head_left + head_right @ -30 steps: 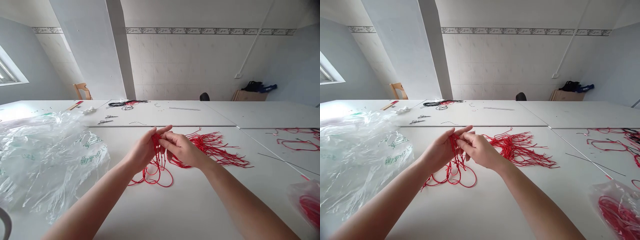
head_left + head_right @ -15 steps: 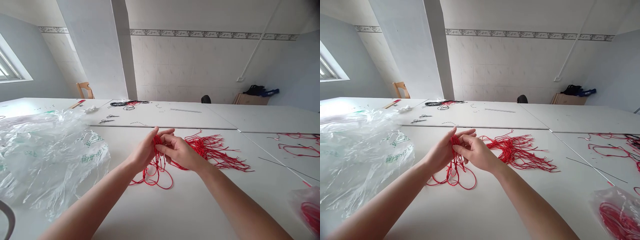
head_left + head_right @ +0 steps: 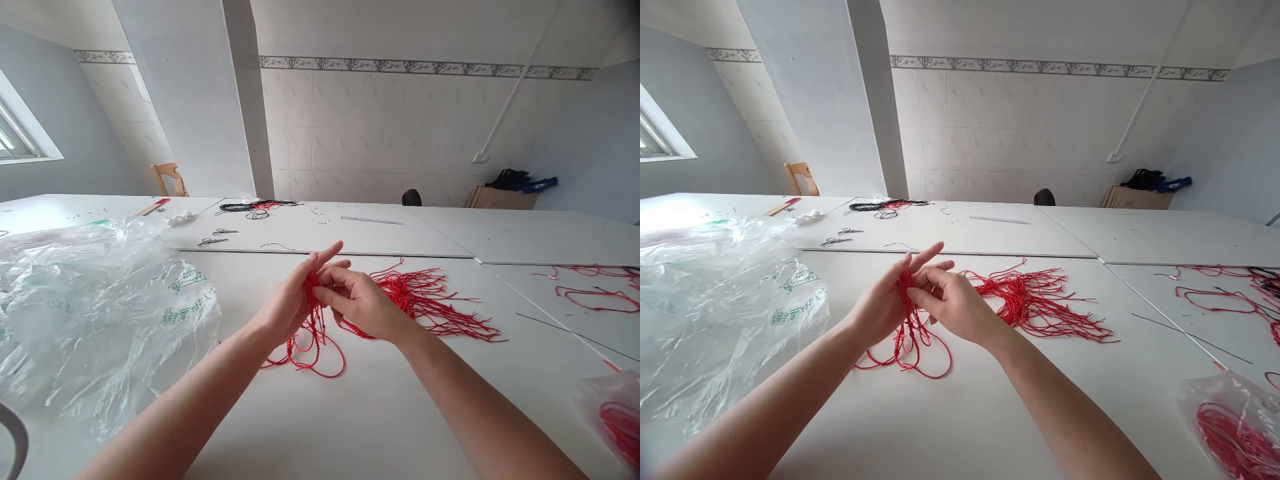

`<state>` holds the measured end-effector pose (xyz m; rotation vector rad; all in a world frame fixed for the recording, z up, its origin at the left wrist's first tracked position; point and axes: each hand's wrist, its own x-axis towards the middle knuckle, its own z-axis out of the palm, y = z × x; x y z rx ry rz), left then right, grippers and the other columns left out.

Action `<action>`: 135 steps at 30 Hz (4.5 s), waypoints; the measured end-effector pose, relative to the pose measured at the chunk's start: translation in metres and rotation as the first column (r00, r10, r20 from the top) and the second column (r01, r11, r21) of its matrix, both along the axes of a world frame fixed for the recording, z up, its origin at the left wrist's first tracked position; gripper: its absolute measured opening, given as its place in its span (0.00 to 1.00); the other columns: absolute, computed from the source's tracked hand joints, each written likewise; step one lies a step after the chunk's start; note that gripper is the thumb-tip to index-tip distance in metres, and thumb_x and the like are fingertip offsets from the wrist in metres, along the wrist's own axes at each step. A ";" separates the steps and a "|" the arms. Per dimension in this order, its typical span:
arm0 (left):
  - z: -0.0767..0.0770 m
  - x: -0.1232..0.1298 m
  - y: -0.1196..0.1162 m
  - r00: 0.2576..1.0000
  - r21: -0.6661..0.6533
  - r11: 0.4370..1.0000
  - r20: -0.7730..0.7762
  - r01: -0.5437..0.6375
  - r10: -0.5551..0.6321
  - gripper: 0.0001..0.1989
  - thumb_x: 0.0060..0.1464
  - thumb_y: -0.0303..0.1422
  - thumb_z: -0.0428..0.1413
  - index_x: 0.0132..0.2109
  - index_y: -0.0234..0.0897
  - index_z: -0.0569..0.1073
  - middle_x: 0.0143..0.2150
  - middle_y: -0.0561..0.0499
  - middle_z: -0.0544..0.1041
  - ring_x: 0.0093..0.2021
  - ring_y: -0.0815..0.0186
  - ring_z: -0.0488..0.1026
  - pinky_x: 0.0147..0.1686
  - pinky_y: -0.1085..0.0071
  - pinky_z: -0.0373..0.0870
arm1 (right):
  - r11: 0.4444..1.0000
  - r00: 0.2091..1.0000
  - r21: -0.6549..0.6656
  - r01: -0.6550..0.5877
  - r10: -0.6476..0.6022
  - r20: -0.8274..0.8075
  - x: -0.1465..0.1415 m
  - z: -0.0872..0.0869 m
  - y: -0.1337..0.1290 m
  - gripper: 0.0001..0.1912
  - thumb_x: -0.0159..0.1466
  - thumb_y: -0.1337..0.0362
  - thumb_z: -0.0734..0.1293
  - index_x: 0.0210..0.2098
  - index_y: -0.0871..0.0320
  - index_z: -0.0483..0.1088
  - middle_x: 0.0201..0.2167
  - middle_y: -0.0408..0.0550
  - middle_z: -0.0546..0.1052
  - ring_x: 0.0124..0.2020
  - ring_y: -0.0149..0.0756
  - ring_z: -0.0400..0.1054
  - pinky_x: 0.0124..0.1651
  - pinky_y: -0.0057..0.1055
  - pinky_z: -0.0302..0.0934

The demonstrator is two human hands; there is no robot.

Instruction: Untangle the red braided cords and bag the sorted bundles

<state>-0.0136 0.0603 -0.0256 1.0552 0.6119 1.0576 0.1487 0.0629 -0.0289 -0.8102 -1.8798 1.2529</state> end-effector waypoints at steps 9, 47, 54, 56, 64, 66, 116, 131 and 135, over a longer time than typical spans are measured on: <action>-0.003 0.001 0.000 0.998 0.053 0.997 -0.013 0.058 -0.057 0.24 0.68 0.47 0.51 0.68 0.52 0.70 0.66 0.43 0.72 0.47 0.53 0.76 0.33 0.65 0.72 | 0.999 0.998 -0.027 -0.044 0.043 -0.035 0.000 0.001 0.000 0.13 0.70 0.53 0.67 0.36 0.56 0.70 0.28 0.40 0.67 0.26 0.28 0.62 0.29 0.29 0.60; 0.003 -0.008 0.002 0.957 -0.009 0.964 0.123 0.265 -0.262 0.25 0.68 0.48 0.49 0.66 0.45 0.73 0.51 0.47 0.81 0.55 0.56 0.72 0.56 0.62 0.64 | 0.999 0.996 -0.001 -0.040 0.040 -0.077 0.012 0.012 0.000 0.14 0.69 0.52 0.68 0.41 0.57 0.76 0.23 0.38 0.63 0.23 0.28 0.54 0.25 0.28 0.50; 0.007 -0.004 0.000 0.967 0.026 0.978 0.147 0.208 -0.210 0.24 0.69 0.46 0.50 0.66 0.46 0.73 0.42 0.48 0.82 0.52 0.55 0.74 0.57 0.59 0.65 | 0.999 0.993 0.036 0.034 -0.030 -0.111 0.012 0.012 -0.001 0.16 0.69 0.51 0.68 0.35 0.57 0.74 0.25 0.39 0.66 0.23 0.26 0.54 0.24 0.28 0.49; 0.005 -0.005 0.001 0.972 -0.001 0.980 0.123 0.201 -0.199 0.26 0.67 0.49 0.52 0.67 0.48 0.72 0.46 0.48 0.82 0.56 0.54 0.73 0.58 0.59 0.64 | 1.000 0.997 0.028 0.005 -0.003 -0.073 0.012 0.010 0.000 0.18 0.69 0.49 0.68 0.32 0.57 0.72 0.24 0.38 0.64 0.22 0.26 0.54 0.24 0.28 0.49; 0.003 -0.004 0.001 0.983 0.011 0.989 0.111 0.147 -0.147 0.24 0.69 0.45 0.49 0.67 0.47 0.72 0.52 0.46 0.81 0.61 0.52 0.70 0.60 0.57 0.65 | 0.997 0.999 0.061 0.051 -0.050 -0.012 0.013 0.006 0.000 0.22 0.71 0.45 0.64 0.32 0.56 0.70 0.22 0.37 0.59 0.22 0.27 0.50 0.24 0.31 0.45; 0.004 -0.003 0.002 0.980 0.012 0.990 0.137 0.142 -0.142 0.23 0.71 0.43 0.47 0.67 0.45 0.72 0.45 0.47 0.82 0.59 0.53 0.72 0.59 0.57 0.66 | 0.993 0.996 0.076 0.090 -0.089 -0.028 0.013 0.007 0.000 0.22 0.71 0.45 0.63 0.31 0.56 0.68 0.24 0.38 0.60 0.22 0.27 0.50 0.24 0.31 0.46; 0.004 -0.001 0.002 0.989 -0.025 0.996 0.119 0.090 -0.087 0.25 0.69 0.47 0.48 0.66 0.45 0.73 0.59 0.45 0.79 0.64 0.50 0.69 0.64 0.53 0.60 | 0.992 0.998 0.102 0.069 -0.068 -0.011 0.004 0.005 -0.004 0.11 0.73 0.53 0.63 0.44 0.53 0.70 0.42 0.46 0.75 0.40 0.35 0.69 0.41 0.34 0.64; 0.064 -0.053 -0.001 0.876 -0.056 0.955 0.386 -0.290 0.289 0.25 0.70 0.28 0.46 0.72 0.33 0.61 0.18 0.59 0.58 0.17 0.70 0.48 0.11 0.75 0.52 | 0.943 0.574 0.280 0.181 -0.332 0.748 0.053 -0.013 0.041 0.10 0.64 0.67 0.64 0.25 0.55 0.64 0.25 0.43 0.71 0.23 0.32 0.57 0.28 0.31 0.47; 0.061 -0.046 -0.001 0.894 -0.111 0.967 0.369 -0.229 0.254 0.24 0.71 0.27 0.43 0.70 0.33 0.64 0.18 0.60 0.51 0.17 0.71 0.45 0.11 0.75 0.50 | 0.954 0.511 0.262 0.149 -0.301 0.805 0.050 -0.022 0.045 0.12 0.60 0.70 0.64 0.21 0.55 0.61 0.23 0.43 0.66 0.23 0.33 0.55 0.27 0.32 0.44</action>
